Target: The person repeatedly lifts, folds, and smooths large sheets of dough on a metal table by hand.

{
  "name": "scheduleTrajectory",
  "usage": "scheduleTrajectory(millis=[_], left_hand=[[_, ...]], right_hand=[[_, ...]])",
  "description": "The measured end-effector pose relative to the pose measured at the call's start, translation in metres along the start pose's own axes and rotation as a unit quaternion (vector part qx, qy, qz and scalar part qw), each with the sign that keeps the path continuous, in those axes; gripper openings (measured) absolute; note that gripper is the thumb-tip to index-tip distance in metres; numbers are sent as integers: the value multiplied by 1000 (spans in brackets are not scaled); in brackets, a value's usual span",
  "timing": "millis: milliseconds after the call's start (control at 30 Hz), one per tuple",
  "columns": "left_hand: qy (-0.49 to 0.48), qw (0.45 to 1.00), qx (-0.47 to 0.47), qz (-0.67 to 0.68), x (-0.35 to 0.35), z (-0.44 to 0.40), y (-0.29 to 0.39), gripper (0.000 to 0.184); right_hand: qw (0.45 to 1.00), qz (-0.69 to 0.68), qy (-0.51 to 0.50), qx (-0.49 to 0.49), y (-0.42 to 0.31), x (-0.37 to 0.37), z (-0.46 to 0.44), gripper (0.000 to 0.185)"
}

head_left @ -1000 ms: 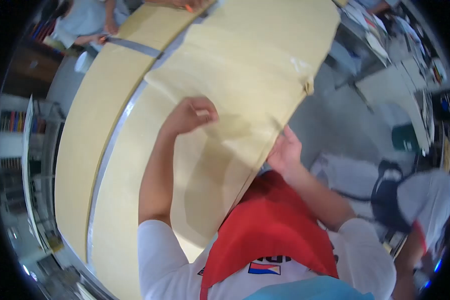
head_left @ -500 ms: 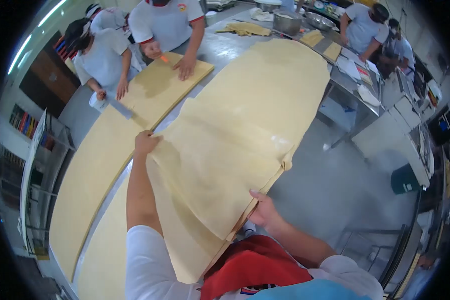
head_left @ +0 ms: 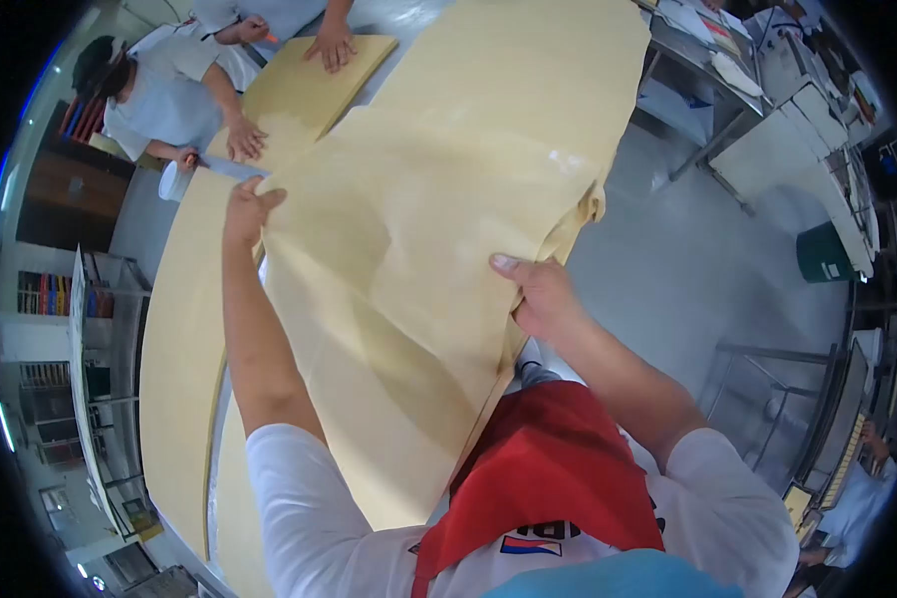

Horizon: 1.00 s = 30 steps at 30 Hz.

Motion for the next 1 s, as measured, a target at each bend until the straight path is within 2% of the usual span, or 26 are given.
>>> scheduleTrajectory(millis=[33,100,133,200,233,267,300,333,367,400,433,467,500,567,600,667,700,733,767,800,867,900,967,1000], left_hand=[[1,1000,2,1,-12,14,14,36],[36,987,35,152,-36,46,29,34],[36,987,36,150,-48,60,33,34],[20,969,-19,246,-80,85,23,60],[25,969,-21,246,-90,94,14,60],[26,983,-76,167,-99,99,-2,54],[28,987,-131,87,-103,106,-10,48],[35,987,-130,89,-105,111,-19,48],[21,984,-168,-52,-92,115,-20,37],[6,961,-204,-189,-78,118,-24,28],[21,954,-213,-210,-69,120,-32,38],[38,947,-222,-230,-63,120,-41,49],[46,948,-224,-222,-56,117,-54,49],[84,918,-151,-356,-47,111,-78,52],[90,920,-155,-350,-46,110,-76,52],[73,920,32,-383,-45,101,-58,53],[75,922,33,-379,-52,97,-33,53],[65,943,-17,-325,-65,94,-1,56],[50,959,-72,-271,-70,95,10,59],[43,958,-77,-272,-75,93,-10,59],[69,906,-15,-417,-78,77,-33,57],[63,905,-9,-420,-68,74,-37,57],[21,901,-142,-409,-45,80,-48,52],[31,914,-155,-374,-36,82,-47,57]], right_hand=[[998,13,-23,-49,-8,15,12,46],[996,59,-13,-61,-10,33,39,47],[992,105,-2,-71,-5,36,51,48],[994,85,-38,-62,19,30,84,48],[993,67,-76,-53,30,28,97,49],[993,69,-82,-50,39,25,102,49],[997,47,-61,13,51,17,102,49],[996,26,-39,74,64,11,101,48],[996,31,-43,74,74,5,98,48],[989,-16,-28,142,84,-3,96,48],[976,-61,-10,211,93,-10,95,48],[976,-52,-12,213,101,-15,96,48],[978,-94,-18,184,107,-20,97,46],[978,-124,-26,164,111,-17,93,45],[988,-72,-16,132,112,-11,88,47],[995,-18,-7,97,107,7,79,50],[996,53,4,74,97,23,76,48],[991,122,19,53,90,34,77,47],[991,121,25,58,89,39,83,47],[990,138,15,28,89,43,90,46],[989,146,7,-14,90,34,93,45],[992,125,13,21,98,11,95,45],[993,98,23,56,105,-24,92,45],[993,25,16,118,106,-36,91,46]])
Point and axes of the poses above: each hand's wrist, its own z-axis away from the middle knuckle, its own x-axis out of the palm, y = z × x, the point moved 1 cm from there along -z, towards the middle knuckle, and after that the axes turned 8 degrees about z, right-handed, at the moved point
